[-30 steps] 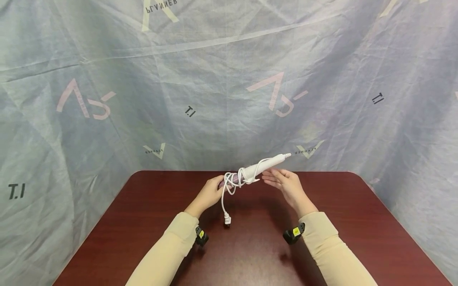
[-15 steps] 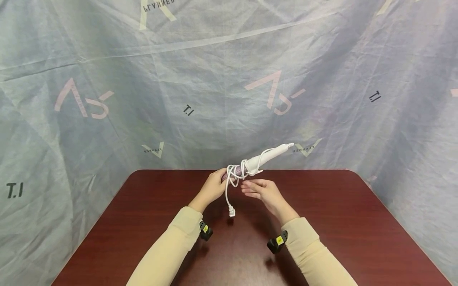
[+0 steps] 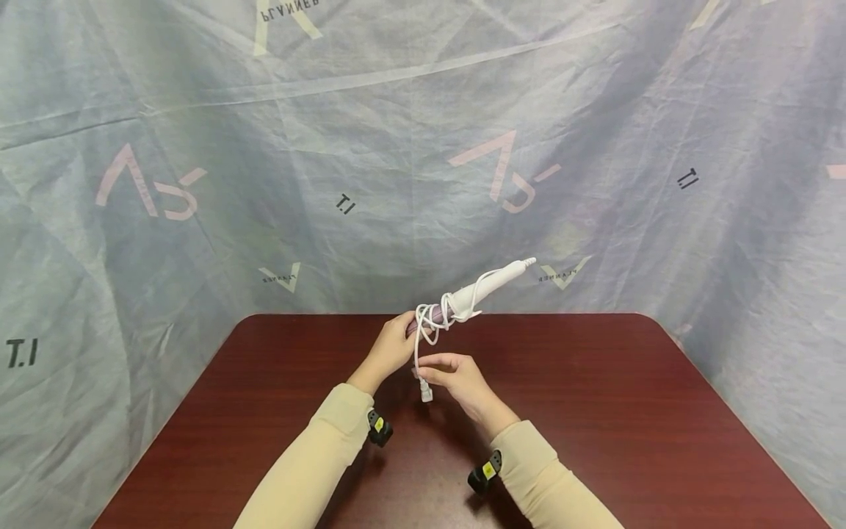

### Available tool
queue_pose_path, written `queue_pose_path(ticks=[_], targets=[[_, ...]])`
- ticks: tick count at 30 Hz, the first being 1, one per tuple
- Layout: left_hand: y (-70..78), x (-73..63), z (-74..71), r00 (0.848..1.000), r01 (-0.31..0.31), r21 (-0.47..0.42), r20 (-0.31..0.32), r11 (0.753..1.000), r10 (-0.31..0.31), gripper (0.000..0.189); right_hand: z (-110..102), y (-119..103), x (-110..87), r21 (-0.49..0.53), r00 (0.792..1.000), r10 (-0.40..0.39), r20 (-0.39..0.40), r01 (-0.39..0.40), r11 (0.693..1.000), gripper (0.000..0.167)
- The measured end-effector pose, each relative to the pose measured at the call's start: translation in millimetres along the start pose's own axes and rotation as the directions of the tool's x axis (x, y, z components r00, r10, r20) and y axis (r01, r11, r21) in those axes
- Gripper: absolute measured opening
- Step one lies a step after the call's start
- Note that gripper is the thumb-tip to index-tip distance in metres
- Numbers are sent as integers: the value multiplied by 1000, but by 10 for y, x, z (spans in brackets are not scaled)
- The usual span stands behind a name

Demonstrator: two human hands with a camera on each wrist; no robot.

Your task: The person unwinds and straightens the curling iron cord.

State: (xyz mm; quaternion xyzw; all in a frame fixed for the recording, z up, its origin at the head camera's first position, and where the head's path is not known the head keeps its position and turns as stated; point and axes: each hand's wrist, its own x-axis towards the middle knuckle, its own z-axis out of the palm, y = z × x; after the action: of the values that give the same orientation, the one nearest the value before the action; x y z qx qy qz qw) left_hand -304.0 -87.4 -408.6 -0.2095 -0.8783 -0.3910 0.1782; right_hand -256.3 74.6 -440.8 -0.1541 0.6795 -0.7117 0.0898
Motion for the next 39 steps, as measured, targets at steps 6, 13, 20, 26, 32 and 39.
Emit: queue_pose_path(ticks=[6,13,20,26,32,39], targets=[[-16,-28,-9,1000,18,17,6,1000,-18,15,33,-97,-60,-55,998,-46,-52,43,998,28],[-76,-94,30,1000,8,37,21,999,-9,14,-108,-554,-82,-143,986,-93,-136,73,987,26],[-124,-178,72,999,-21,44,43,999,19,23,-306,-1068,-60,-90,990,-28,-136,15,996,32],[-121,-198,64,998,-41,41,41,998,39,26,-504,-1467,-13,48,999,24,-29,-23,999,27],[-129,-211,27,996,-84,42,35,996,82,28,-811,-1739,102,101,996,63,65,-70,992,20],[-169,-292,-19,995,-81,40,59,996,79,28,-1196,-1800,211,66,992,106,65,-110,992,32]])
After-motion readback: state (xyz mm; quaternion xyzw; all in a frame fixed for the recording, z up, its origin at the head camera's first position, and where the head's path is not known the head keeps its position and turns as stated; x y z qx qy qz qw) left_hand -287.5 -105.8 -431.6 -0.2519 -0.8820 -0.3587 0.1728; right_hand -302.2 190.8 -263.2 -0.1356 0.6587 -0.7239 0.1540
